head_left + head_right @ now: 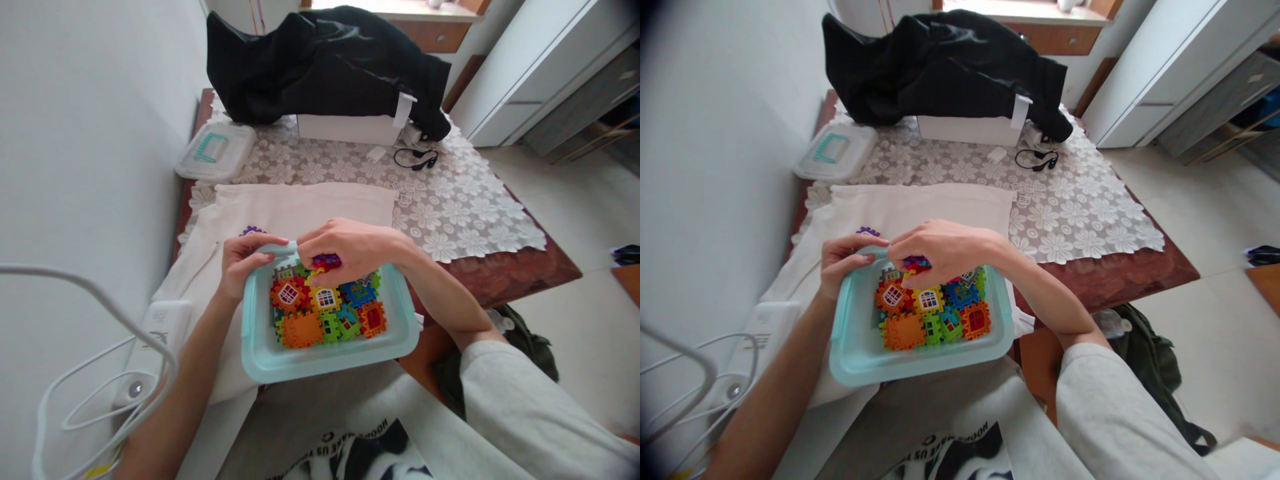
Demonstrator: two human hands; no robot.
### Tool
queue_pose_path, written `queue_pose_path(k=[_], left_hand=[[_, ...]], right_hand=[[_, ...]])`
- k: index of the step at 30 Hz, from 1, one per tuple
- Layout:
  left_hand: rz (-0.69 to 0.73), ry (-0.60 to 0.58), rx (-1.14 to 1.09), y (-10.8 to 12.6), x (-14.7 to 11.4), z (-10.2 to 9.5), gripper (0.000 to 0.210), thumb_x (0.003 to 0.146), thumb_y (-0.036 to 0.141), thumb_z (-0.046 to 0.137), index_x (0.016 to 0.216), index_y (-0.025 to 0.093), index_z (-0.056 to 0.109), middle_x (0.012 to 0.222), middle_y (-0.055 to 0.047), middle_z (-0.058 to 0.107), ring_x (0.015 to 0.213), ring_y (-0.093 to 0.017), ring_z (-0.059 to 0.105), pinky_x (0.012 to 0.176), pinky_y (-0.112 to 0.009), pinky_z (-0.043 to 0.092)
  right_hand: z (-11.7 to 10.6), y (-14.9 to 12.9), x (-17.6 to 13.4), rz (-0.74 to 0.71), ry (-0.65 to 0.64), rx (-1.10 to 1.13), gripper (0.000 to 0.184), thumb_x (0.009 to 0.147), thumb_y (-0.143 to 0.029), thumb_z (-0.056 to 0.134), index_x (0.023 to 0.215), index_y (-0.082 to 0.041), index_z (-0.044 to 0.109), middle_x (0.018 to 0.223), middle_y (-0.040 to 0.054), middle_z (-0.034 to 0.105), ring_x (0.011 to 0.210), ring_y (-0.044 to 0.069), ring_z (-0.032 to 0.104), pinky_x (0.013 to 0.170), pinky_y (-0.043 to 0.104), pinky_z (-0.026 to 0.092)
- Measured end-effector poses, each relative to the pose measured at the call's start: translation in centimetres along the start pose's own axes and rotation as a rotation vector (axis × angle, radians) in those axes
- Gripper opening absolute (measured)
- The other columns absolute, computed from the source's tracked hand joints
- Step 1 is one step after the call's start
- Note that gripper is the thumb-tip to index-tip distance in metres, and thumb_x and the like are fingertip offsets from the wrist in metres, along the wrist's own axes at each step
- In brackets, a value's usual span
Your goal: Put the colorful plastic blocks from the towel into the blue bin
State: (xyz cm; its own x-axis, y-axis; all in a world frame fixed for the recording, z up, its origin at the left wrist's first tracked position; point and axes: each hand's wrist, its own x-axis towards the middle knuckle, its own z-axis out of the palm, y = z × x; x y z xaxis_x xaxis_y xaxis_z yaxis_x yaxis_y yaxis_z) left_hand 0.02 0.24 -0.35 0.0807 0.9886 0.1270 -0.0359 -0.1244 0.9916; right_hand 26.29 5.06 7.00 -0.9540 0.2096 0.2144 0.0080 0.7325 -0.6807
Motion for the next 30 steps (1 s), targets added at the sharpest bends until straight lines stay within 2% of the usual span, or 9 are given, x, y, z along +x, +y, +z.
queue_pose_path(k=[6,11,17,22,25,30], left_hand=[[0.002,0.011,0.014,0.00,-0.03,0.09,0.024,0.069,0.032,0.082,0.087,0.026,0.096,0.075,-0.006,0.085,0.061,-0.019,0.068,0.052,-0.026,0.045],[-0.003,0.004,0.006,0.14,0.01,0.18,0.023,0.068,0.032,0.083,0.087,0.026,0.096,0.075,-0.006,0.085,0.060,-0.019,0.068,0.052,-0.027,0.045],[-0.003,-0.001,-0.007,0.03,-0.02,0.10,0.024,0.068,0.031,0.082,0.088,0.027,0.096,0.075,-0.006,0.085,0.062,-0.017,0.069,0.054,-0.025,0.046],[-0.015,-0.002,-0.011,0.06,-0.01,0.05,0.024,0.067,0.030,0.083,0.087,0.027,0.096,0.076,-0.006,0.086,0.061,-0.018,0.068,0.053,-0.025,0.045],[-0.023,0.007,-0.009,0.09,-0.02,0.08,0.025,0.067,0.031,0.083,0.087,0.026,0.096,0.076,-0.006,0.086,0.060,-0.019,0.068,0.052,-0.027,0.044],[-0.019,0.010,-0.018,-0.28,-0.07,-0.12,0.024,0.068,0.031,0.084,0.087,0.023,0.096,0.075,-0.007,0.085,0.061,-0.019,0.069,0.053,-0.026,0.046]], right_hand=[[-0.17,0.35,-0.12,-0.050,0.001,0.125,0.025,0.108,-0.032,0.070,0.088,-0.019,0.065,0.090,0.0008,0.064,0.080,0.013,0.053,0.077,0.027,0.040],[-0.26,0.41,-0.18,-0.037,-0.044,0.173,0.029,0.111,-0.039,0.073,0.093,-0.017,0.076,0.095,0.0025,0.067,0.082,0.013,0.057,0.081,0.028,0.041],[-0.40,0.31,-0.09,-0.047,-0.049,0.221,0.031,0.112,-0.044,0.073,0.099,-0.016,0.081,0.100,0.0048,0.071,0.087,0.015,0.061,0.085,0.028,0.044],[-0.36,0.47,0.14,-0.058,-0.054,0.250,0.044,0.113,-0.057,0.069,0.105,-0.015,0.078,0.104,0.0071,0.073,0.093,0.016,0.064,0.089,0.028,0.046],[-0.27,0.61,0.18,-0.065,-0.031,0.242,0.053,0.113,-0.067,0.063,0.105,-0.015,0.072,0.101,0.0064,0.071,0.091,0.015,0.061,0.087,0.027,0.045],[-0.35,0.26,-0.05,-0.063,0.049,0.278,0.050,0.116,-0.063,0.060,0.093,-0.019,0.056,0.088,-0.0001,0.056,0.082,0.013,0.048,0.079,0.027,0.039]])
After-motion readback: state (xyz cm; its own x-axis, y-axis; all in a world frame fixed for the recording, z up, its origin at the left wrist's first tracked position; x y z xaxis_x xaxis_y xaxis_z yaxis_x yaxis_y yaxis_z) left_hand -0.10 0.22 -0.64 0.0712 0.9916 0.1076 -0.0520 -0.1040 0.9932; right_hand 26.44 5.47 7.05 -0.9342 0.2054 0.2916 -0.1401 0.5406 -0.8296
